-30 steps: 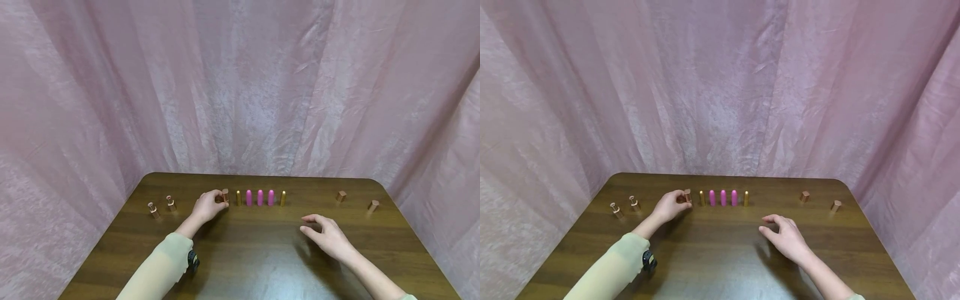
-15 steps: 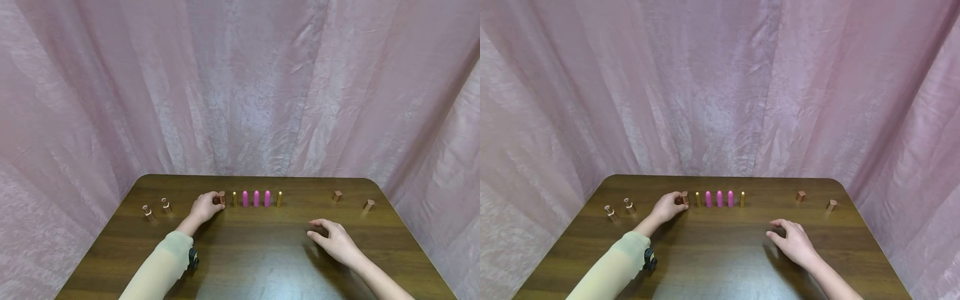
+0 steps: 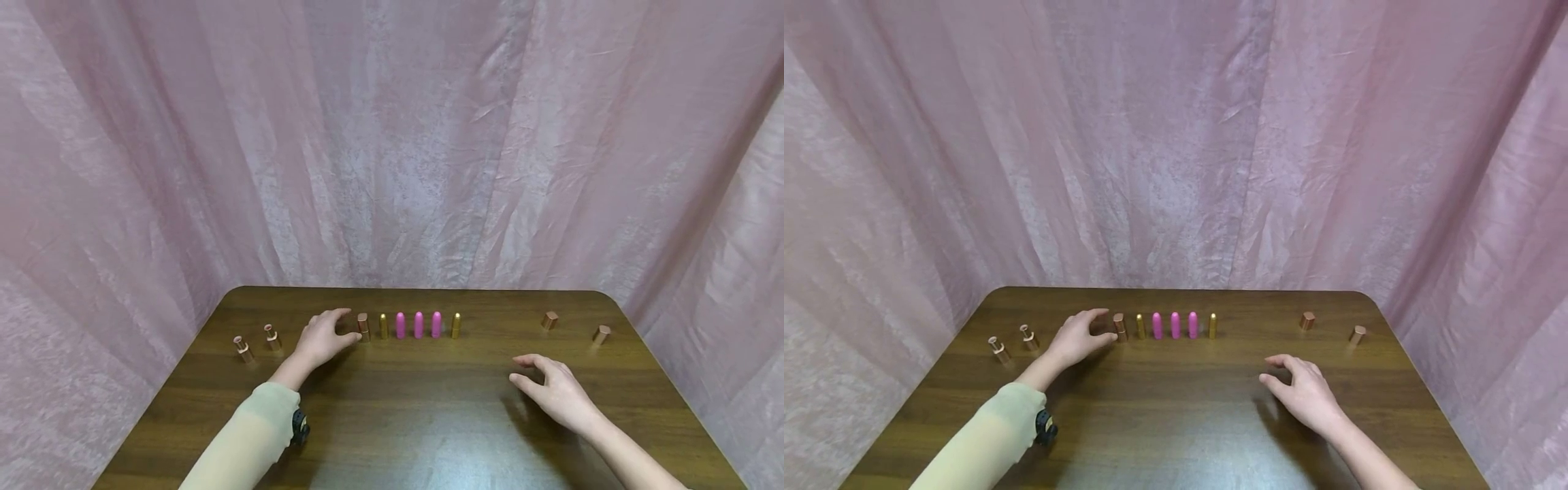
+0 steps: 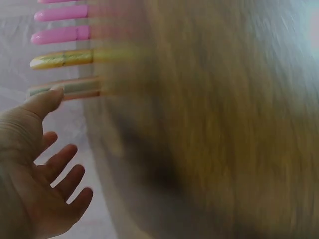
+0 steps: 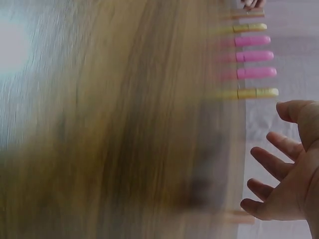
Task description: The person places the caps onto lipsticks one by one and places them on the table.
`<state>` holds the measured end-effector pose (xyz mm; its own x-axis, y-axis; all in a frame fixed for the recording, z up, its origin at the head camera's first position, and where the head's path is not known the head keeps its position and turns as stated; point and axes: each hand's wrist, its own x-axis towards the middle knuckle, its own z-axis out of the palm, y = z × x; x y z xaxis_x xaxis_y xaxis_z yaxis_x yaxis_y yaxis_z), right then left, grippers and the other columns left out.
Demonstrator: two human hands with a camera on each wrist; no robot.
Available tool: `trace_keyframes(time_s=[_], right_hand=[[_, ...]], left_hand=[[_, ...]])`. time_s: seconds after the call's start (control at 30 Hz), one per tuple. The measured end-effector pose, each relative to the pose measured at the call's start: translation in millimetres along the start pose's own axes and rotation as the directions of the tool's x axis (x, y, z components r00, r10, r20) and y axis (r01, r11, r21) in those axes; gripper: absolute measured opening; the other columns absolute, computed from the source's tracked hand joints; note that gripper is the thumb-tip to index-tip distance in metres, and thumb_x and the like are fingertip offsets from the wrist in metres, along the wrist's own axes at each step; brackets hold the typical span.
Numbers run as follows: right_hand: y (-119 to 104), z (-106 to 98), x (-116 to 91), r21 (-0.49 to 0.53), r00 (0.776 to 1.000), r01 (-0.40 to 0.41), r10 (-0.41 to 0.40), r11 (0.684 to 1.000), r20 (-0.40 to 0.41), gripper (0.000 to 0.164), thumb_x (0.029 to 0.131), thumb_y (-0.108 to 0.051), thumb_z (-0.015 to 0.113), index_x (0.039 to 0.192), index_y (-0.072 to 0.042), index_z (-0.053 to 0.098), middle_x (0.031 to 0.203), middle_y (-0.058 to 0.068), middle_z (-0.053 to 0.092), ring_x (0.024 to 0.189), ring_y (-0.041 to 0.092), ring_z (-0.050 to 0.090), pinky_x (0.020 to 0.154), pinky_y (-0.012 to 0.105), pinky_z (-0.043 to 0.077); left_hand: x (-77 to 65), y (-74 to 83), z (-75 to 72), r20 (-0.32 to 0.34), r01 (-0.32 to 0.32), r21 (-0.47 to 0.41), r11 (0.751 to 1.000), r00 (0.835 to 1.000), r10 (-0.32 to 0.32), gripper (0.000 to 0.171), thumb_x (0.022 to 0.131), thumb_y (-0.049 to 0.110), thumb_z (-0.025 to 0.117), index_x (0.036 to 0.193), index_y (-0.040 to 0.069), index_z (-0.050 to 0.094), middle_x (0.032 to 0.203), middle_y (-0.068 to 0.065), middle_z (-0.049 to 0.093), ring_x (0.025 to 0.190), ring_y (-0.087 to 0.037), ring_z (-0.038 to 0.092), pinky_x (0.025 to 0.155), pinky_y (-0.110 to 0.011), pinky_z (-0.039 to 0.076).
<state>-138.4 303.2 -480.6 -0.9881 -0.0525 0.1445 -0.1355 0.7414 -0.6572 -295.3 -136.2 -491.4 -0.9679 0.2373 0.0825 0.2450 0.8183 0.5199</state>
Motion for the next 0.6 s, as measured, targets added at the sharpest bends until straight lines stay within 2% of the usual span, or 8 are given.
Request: trace_keyframes(time_s=[0.13, 0.3, 0.5, 0.6], right_hand=[[10.9, -14.4, -0.8, -0.03, 0.999, -0.042, 0.041, 0.999, -0.01, 0.05, 0.099, -0.04, 0.067, 0.134, -0.005, 0.063, 0.13, 0.018, 0.065, 0.129, 0.047, 0.049, 0.098, 0.065, 0.041], [23.9, -33.9, -3.8, -0.045, 0.995, -0.099, 0.099, 0.994, -0.014, 0.059, 0.101, -0.048, 0.061, 0.139, -0.003, 0.058, 0.137, 0.025, 0.059, 0.129, 0.052, 0.046, 0.095, 0.068, 0.041], [37.9, -52.3, -7.3, -0.06, 0.99, -0.142, 0.14, 0.988, -0.032, 0.065, 0.102, -0.051, 0.058, 0.142, 0.0, 0.054, 0.141, 0.03, 0.053, 0.131, 0.057, 0.041, 0.094, 0.069, 0.039], [44.7, -60.1, -7.7, -0.074, 0.987, -0.154, 0.151, 0.985, -0.047, 0.067, 0.102, -0.051, 0.057, 0.143, 0.002, 0.052, 0.142, 0.031, 0.051, 0.131, 0.06, 0.036, 0.093, 0.071, 0.036]], left_hand=[[-8.3, -1.2, -18.9, -0.035, -0.037, 0.072, 0.997, 0.999, 0.039, 0.074, 0.092, 0.053, 0.071, 0.153, 0.018, 0.048, 0.15, -0.014, 0.051, 0.138, -0.045, 0.04, 0.108, -0.068, 0.031], [-16.7, 4.9, -35.9, -0.062, -0.109, 0.155, 0.982, 0.991, 0.12, 0.076, 0.092, 0.059, 0.068, 0.153, 0.018, 0.049, 0.148, -0.013, 0.053, 0.137, -0.043, 0.042, 0.109, -0.065, 0.031], [-25.5, 20.6, -40.6, -0.086, -0.19, 0.204, 0.96, 0.974, 0.211, 0.075, 0.091, 0.058, 0.069, 0.151, 0.016, 0.051, 0.144, -0.012, 0.057, 0.134, -0.04, 0.048, 0.108, -0.062, 0.035], [-31.4, 32.9, -39.5, -0.103, -0.246, 0.227, 0.942, 0.956, 0.274, 0.075, 0.09, 0.056, 0.072, 0.15, 0.016, 0.053, 0.141, -0.012, 0.059, 0.132, -0.038, 0.051, 0.106, -0.061, 0.038]])
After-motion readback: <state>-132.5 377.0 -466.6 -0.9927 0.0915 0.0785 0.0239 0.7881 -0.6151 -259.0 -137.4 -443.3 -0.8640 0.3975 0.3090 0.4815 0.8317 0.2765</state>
